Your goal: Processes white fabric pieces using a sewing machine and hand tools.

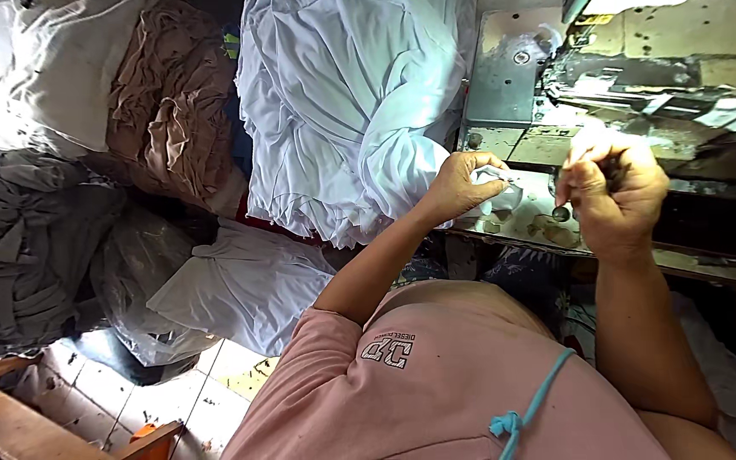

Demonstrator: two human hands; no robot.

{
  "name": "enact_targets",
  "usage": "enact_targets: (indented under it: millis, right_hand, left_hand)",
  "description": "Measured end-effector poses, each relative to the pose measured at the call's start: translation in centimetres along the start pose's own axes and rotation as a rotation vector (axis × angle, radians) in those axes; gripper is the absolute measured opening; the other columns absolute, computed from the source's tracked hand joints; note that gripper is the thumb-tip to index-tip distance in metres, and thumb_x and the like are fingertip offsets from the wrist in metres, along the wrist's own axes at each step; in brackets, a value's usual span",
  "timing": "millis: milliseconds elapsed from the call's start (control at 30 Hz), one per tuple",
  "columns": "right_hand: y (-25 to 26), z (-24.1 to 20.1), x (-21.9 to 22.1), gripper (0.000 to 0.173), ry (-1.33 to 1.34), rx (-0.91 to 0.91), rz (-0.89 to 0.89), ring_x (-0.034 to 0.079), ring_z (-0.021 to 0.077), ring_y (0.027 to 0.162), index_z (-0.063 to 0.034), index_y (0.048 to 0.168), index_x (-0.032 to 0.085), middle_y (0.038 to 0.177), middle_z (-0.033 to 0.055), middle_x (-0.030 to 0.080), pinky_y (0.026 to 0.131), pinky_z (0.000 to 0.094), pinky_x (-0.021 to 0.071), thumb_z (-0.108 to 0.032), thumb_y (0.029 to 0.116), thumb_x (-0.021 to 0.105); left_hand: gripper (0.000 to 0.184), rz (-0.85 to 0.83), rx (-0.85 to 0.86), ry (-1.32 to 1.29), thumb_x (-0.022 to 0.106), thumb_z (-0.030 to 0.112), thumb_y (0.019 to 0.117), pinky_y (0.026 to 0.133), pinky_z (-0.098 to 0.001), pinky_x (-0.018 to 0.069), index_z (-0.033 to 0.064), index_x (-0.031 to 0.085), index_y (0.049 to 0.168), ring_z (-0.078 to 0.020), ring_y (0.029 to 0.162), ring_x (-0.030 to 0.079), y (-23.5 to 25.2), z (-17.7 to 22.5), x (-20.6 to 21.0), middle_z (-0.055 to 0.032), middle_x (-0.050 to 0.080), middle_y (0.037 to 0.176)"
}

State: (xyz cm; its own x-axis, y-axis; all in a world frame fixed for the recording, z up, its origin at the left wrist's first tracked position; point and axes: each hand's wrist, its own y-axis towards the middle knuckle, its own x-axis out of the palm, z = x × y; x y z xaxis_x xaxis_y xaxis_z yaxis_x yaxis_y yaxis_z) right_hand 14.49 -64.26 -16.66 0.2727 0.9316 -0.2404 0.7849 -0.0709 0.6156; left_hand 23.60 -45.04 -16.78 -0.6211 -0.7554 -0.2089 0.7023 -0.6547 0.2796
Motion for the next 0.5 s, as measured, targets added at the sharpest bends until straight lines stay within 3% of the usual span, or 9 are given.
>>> enact_targets:
  millis: [100, 167, 333, 500]
  right_hand:
    - [-0.5, 0.3, 0.6, 0.014, -0.129, -0.046, -0.013, 0.058, 0.0022, 0.069, 0.0057, 0.100, 0.062, 0.095, 0.0090, 0.064, 0.062, 0.0160, 0.0513, -0.008, 0.1007, 0.060]
    - [-0.7, 0.5, 1.3, 0.015, -0.218, -0.098, -0.055, 0.061, 0.0089, 0.074, 0.0089, 0.099, 0.066, 0.096, 0.0169, 0.066, 0.066, 0.0191, 0.0525, -0.005, 0.0992, 0.063]
    - [-0.6, 0.7, 1.8, 0.013, -0.375, -0.187, -0.072, 0.066, 0.0199, 0.083, 0.0081, 0.098, 0.067, 0.097, 0.0208, 0.066, 0.074, 0.0258, 0.0552, -0.004, 0.0996, 0.063]
    - [-0.4, 0.2, 1.6, 0.014, -0.463, -0.093, -0.186, 0.063, 0.0262, 0.075, 0.0063, 0.100, 0.062, 0.094, 0.0208, 0.062, 0.066, 0.0364, 0.0529, -0.007, 0.1029, 0.057]
  left_hand:
    - [0.008, -0.008, -0.041, -0.072, 0.069, -0.008, 0.0858, 0.070, -0.0161, 0.0513, -0.0062, 0.071, 0.093, 0.0009, 0.074, 0.062, 0.0, 0.4, 0.0, -0.0051, 0.070, 0.083]
    - [0.008, -0.030, -0.077, -0.128, 0.069, -0.008, 0.0858, 0.069, -0.0154, 0.0513, -0.0053, 0.070, 0.093, 0.0019, 0.072, 0.061, 0.0, 0.6, -0.1, -0.0024, 0.069, 0.081]
    - [0.009, -0.071, -0.124, -0.170, 0.067, -0.009, 0.0863, 0.070, -0.0159, 0.0515, -0.0054, 0.069, 0.095, 0.0016, 0.073, 0.062, -0.1, 1.2, -0.1, -0.0019, 0.068, 0.082]
    - [0.007, -0.052, -0.069, -0.070, 0.069, -0.008, 0.0856, 0.067, -0.0153, 0.0497, -0.0062, 0.069, 0.092, 0.0016, 0.070, 0.060, -0.1, 1.2, 0.3, -0.0038, 0.068, 0.079]
